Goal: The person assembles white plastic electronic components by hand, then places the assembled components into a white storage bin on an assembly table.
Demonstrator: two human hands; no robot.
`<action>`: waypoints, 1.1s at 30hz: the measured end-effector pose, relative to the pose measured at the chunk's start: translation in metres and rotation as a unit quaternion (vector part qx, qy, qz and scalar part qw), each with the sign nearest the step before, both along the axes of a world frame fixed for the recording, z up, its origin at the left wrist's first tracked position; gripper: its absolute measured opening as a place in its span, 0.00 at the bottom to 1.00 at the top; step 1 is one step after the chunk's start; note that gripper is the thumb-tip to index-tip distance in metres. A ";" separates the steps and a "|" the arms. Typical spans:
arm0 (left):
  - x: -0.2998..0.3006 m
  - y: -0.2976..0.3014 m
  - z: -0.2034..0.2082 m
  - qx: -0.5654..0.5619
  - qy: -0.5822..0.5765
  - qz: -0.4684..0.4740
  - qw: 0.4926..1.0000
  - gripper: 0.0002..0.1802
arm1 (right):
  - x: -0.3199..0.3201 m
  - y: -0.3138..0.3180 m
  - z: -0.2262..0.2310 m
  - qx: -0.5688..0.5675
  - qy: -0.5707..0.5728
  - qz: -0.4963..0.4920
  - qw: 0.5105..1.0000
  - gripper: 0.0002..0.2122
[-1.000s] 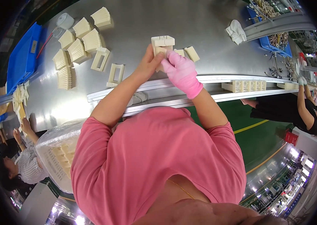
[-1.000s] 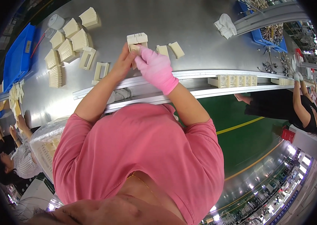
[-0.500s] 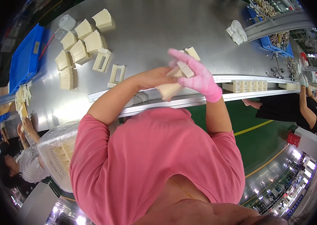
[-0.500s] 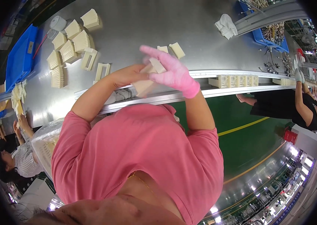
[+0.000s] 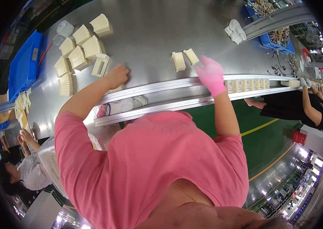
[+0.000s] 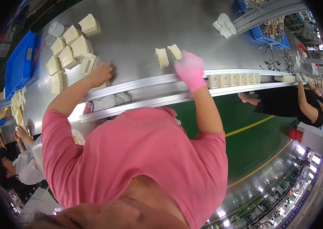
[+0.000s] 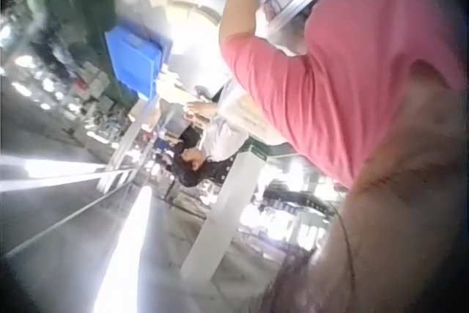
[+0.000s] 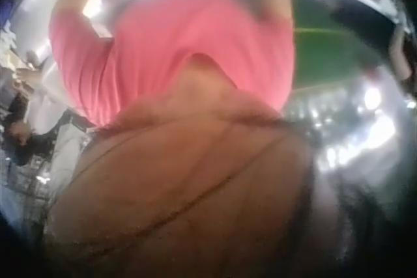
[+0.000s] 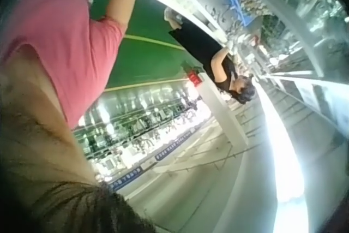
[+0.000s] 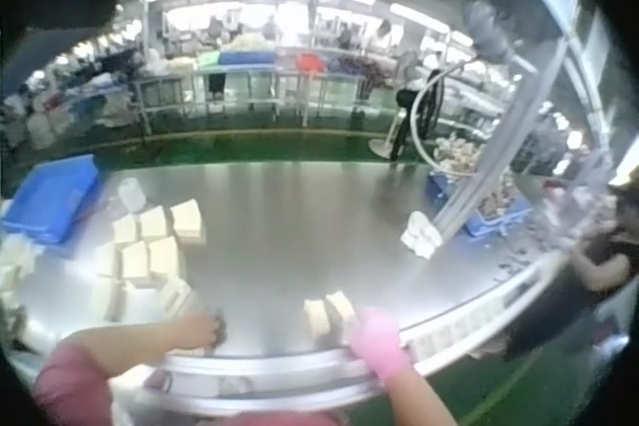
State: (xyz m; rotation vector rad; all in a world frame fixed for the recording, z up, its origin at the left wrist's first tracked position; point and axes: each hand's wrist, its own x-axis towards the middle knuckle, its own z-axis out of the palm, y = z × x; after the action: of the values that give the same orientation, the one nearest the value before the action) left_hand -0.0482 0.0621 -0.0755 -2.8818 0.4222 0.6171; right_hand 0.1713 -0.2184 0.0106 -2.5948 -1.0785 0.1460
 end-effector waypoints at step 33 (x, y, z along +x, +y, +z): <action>0.071 -0.108 0.063 -0.732 -0.266 0.362 0.512 0.16 | -0.070 0.065 -0.015 0.341 0.016 0.111 0.933 0.19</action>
State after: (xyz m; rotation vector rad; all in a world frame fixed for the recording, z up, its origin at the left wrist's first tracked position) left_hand 0.0230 -0.0457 -0.0127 -4.3488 -0.9720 -1.4799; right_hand 0.1015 -0.1533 -0.0045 -1.8453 -1.1517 -0.1196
